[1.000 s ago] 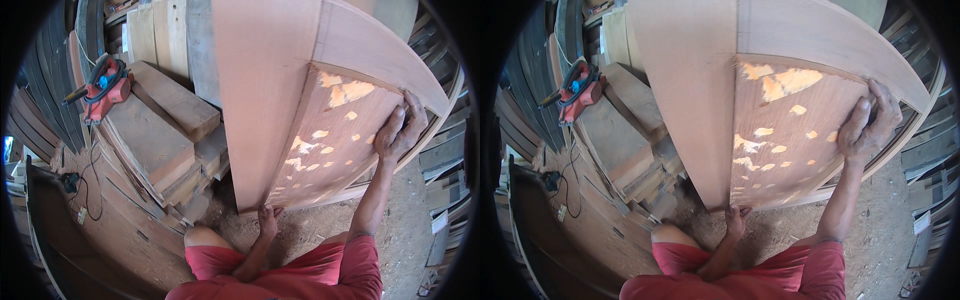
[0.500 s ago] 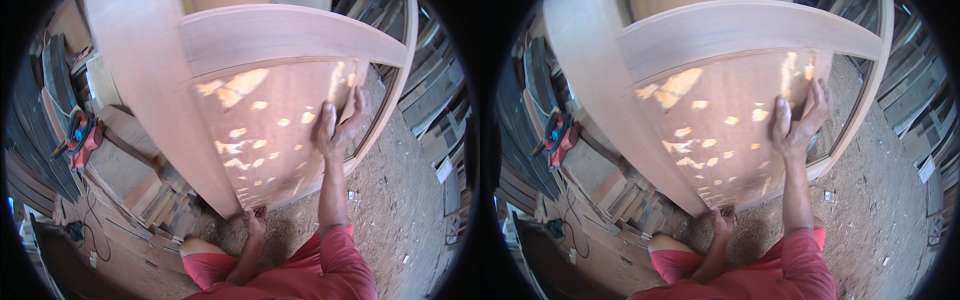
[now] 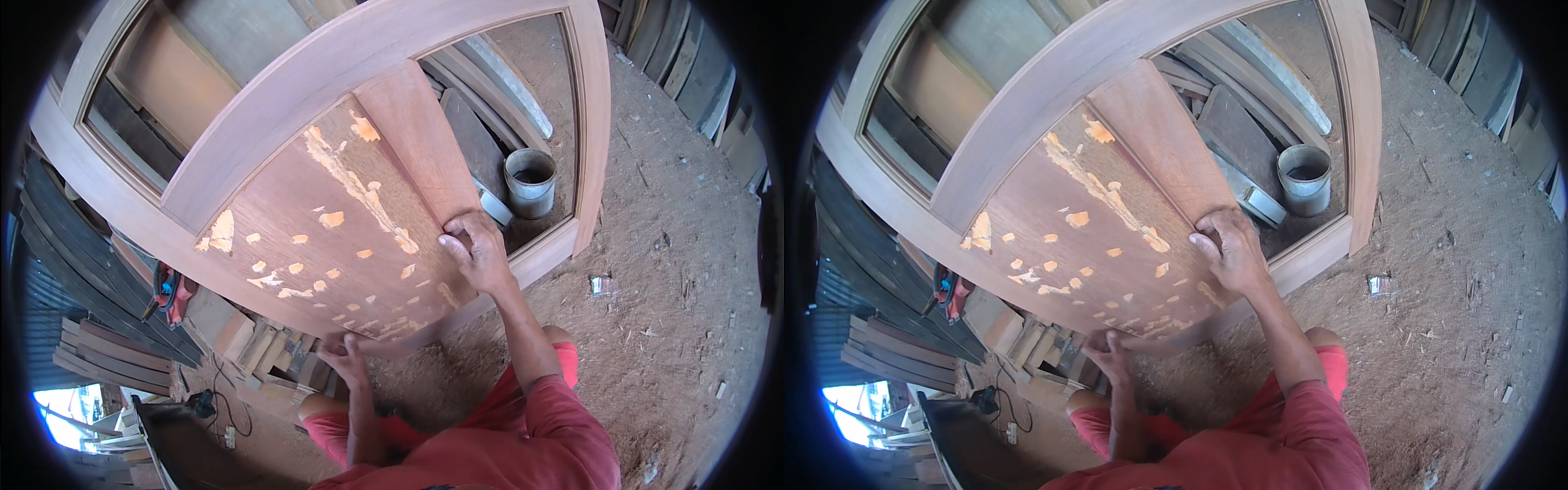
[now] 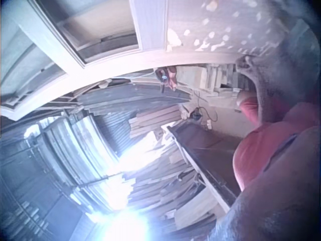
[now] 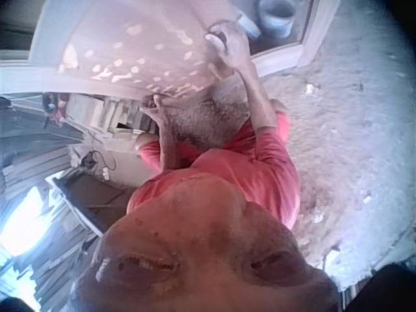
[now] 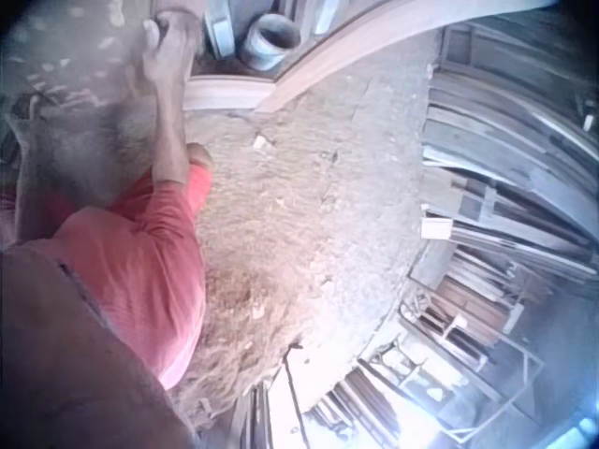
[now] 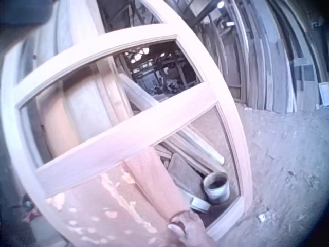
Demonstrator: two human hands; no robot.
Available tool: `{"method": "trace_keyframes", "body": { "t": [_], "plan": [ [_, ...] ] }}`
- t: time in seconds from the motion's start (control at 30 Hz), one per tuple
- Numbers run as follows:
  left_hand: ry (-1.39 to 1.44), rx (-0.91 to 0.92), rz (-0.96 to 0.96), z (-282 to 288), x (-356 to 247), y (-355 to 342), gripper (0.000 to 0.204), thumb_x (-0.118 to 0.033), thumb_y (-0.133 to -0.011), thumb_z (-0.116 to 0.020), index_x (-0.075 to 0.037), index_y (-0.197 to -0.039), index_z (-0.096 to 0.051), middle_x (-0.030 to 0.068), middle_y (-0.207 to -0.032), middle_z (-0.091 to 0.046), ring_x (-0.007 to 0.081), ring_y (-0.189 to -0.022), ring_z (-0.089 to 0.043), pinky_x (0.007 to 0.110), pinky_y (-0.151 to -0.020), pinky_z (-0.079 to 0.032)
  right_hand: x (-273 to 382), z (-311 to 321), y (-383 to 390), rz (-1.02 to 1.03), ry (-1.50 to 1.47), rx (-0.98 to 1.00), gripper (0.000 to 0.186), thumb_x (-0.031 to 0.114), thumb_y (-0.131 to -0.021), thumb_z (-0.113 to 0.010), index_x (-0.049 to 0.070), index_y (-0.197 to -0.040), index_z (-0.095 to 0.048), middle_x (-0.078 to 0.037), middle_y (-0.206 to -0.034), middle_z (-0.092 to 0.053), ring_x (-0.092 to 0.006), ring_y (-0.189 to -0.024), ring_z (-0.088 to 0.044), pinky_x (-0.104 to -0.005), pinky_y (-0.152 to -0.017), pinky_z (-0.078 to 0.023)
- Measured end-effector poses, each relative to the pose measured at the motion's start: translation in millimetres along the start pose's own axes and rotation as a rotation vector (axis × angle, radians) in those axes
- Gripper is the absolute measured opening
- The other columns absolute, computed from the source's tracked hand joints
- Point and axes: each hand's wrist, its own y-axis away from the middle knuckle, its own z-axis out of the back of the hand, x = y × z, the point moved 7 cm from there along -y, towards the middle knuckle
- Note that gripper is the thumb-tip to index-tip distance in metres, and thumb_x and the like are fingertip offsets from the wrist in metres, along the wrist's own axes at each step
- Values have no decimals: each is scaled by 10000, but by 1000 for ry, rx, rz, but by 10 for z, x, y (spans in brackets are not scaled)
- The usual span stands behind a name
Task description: The person measures a wooden panel with a tape measure, marks it with a pencil, and then fits the panel into a wooden door frame.
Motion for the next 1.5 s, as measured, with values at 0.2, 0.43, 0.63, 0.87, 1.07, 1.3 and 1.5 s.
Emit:
{"method": "trace_keyframes", "body": {
  "t": [0.2, 0.43, 0.63, 0.87, 1.07, 1.3, 1.5],
  "plan": [
    [259, 5, -308, 171, -1275, -442, 200, -73, -949, -613, 4, -1083, -486, 80, -1041, -510, 153, -935, -489, 283, -868, -434, -42, -24, 50, -40, -7, 108, 162, 145, -843, -712, 4, -902, -659, -166, -876, -661, -351, -898, -622, -430, -799, -494],
    [140, 29, -501, 217, -1358, -515, 122, -24, -938, -618, 2, -1010, -522, 95, -1007, -557, 158, -932, -542, 260, -795, -465, -53, -24, 26, 67, -3, 56, 150, 131, -826, -726, 8, -892, -669, -141, -826, -695, -326, -809, -657, -410, -763, -516],
    [186, 83, -603, 222, -1164, -630, 96, 1, -949, -588, 0, -1022, -526, 70, -1062, -523, 133, -942, -523, 255, -843, -449, 397, -50, -356, 103, -61, -65, 250, 96, -818, -726, -18, -1012, -618, -174, -888, -642, -291, -795, -613, -366, -728, -471],
    [52, -40, -625, 64, -1127, -516, 192, -139, -987, -568, 26, -1080, -533, 138, -1054, -477, 240, -932, -516, 332, -782, -453, 1733, -542, -1324, 745, 454, -324, 389, 220, -858, -687, 37, -1200, -651, -137, -1171, -628, -267, -1011, -558, -397, -931, -378],
    [-29, 75, -591, 53, -1082, -507, 271, -142, -966, -570, -5, -1189, -498, 172, -1060, -452, 344, -980, -506, 468, -855, -446, 1723, -768, -1356, 690, 555, -57, 459, 461, -856, -675, 121, -1165, -693, -93, -1167, -607, -224, -1126, -470, -421, -1014, -290],
    [-107, 358, -360, 301, -1345, -471, 429, -165, -879, -619, -16, -1271, -527, 263, -1352, -404, 441, -1186, -431, 543, -1015, -375, 2019, -754, -1441, 386, 728, 260, 571, 379, -830, -733, 146, -1317, -546, -69, -1291, -518, -319, -1193, -448, -493, -1035, -296],
    [-475, 840, 37, 981, -1511, -316, 626, -352, -850, -640, -58, -1383, -497, 311, -1460, -344, 484, -1404, -248, 568, -1152, -204, 2551, -830, -1674, 202, 818, 513, 636, 198, -797, -746, 92, -1364, -478, -134, -1321, -487, -369, -1261, -421, -551, -1075, -312]
  ]
}}
